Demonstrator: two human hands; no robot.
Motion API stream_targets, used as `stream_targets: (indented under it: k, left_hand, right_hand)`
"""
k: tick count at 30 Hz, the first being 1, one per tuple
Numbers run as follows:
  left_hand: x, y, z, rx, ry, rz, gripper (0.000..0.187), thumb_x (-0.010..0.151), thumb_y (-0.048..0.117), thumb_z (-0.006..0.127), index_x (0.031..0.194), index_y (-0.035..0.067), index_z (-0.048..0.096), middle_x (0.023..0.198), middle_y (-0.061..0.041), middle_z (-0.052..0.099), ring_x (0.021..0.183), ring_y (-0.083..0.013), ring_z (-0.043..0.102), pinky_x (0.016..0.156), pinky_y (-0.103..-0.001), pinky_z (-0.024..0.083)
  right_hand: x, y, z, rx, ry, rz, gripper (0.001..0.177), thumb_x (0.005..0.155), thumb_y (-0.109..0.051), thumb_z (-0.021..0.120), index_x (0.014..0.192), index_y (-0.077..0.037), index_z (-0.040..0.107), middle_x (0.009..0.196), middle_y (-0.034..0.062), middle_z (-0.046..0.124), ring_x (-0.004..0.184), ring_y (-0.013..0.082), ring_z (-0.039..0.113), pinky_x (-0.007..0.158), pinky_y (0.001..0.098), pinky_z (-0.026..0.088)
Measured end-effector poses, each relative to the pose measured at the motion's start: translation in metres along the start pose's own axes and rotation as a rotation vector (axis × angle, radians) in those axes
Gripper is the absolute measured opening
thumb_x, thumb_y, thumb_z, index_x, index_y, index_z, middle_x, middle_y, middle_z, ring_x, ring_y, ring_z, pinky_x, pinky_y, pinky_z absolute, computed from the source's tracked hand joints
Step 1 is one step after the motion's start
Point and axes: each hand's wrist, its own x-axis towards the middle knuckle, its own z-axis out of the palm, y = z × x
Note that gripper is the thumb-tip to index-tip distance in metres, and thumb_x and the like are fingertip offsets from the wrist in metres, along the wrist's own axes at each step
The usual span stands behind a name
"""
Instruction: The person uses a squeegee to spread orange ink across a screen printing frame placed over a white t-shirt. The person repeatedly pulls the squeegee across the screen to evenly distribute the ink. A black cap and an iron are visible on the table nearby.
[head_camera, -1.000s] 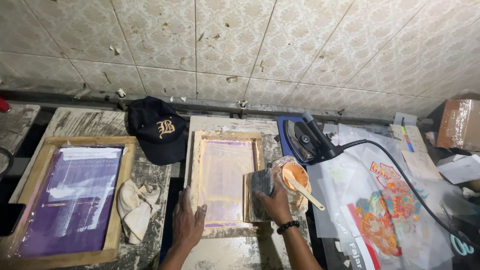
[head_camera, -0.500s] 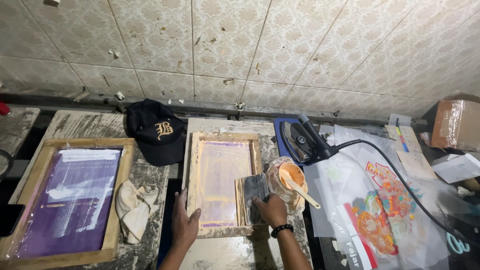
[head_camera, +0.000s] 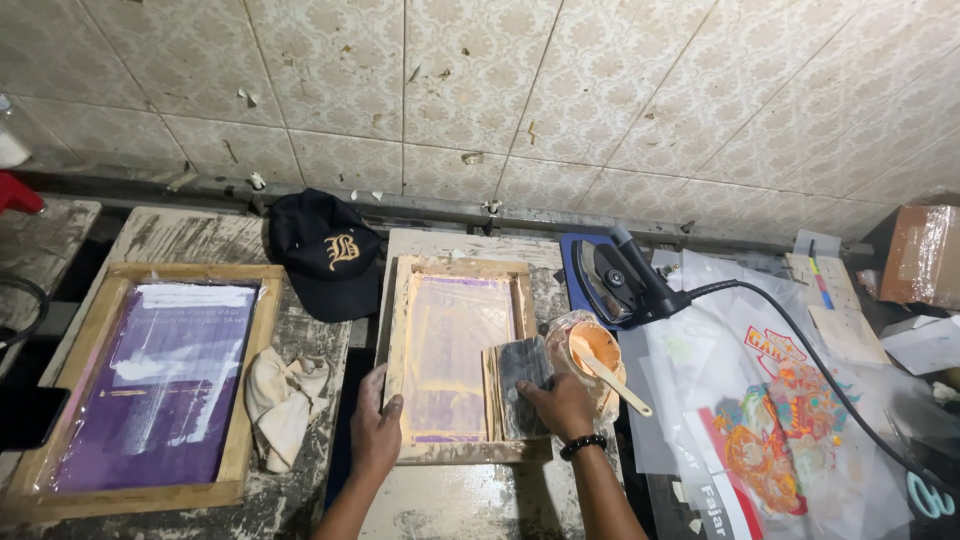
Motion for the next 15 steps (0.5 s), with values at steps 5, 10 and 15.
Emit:
stream_targets:
  k: [5, 10, 15]
  left_hand:
    - [-0.005, 0.074, -0.005, 0.014, -0.012, -0.214, 0.055, 0.098, 0.013, 0.054, 0.151, 0.022, 0.044, 0.165, -0.012, 0.041, 0.153, -0.0306, 0.04, 0.116, -0.048, 0.042]
    - [0.004, 0.12, -0.015, -0.023, -0.124, -0.243, 0.057, 0.103, 0.014, 0.049, 0.157, 0.018, 0.033, 0.163, -0.027, 0.028, 0.153, -0.0515, 0.02, 0.123, -0.071, 0.024]
    - [0.022, 0.13, -0.01, -0.096, -0.128, -0.276, 0.053, 0.104, 0.009, 0.044, 0.156, 0.013, 0.034, 0.161, -0.03, 0.025, 0.151, -0.0543, 0.023, 0.12, -0.073, 0.028]
  right_hand:
    - [0.009, -0.002, -0.016, 0.006, -0.034, 0.017, 0.054, 0.086, -0.058, 0.069, 0.114, -0.024, 0.038, 0.069, 0.0033, 0.066, 0.065, 0.0164, 0.064, 0.055, 0.0325, 0.051]
    - [-0.015, -0.033, -0.056, 0.04, -0.057, 0.007, 0.06, 0.076, -0.059, 0.07, 0.089, -0.001, 0.079, 0.099, 0.0235, 0.076, 0.113, 0.0417, 0.067, 0.097, 0.0466, 0.052]
    - [-0.009, -0.047, -0.082, -0.006, -0.004, -0.043, 0.063, 0.074, -0.057, 0.07, 0.095, 0.002, 0.078, 0.107, 0.0247, 0.075, 0.12, 0.0424, 0.063, 0.102, 0.0493, 0.049]
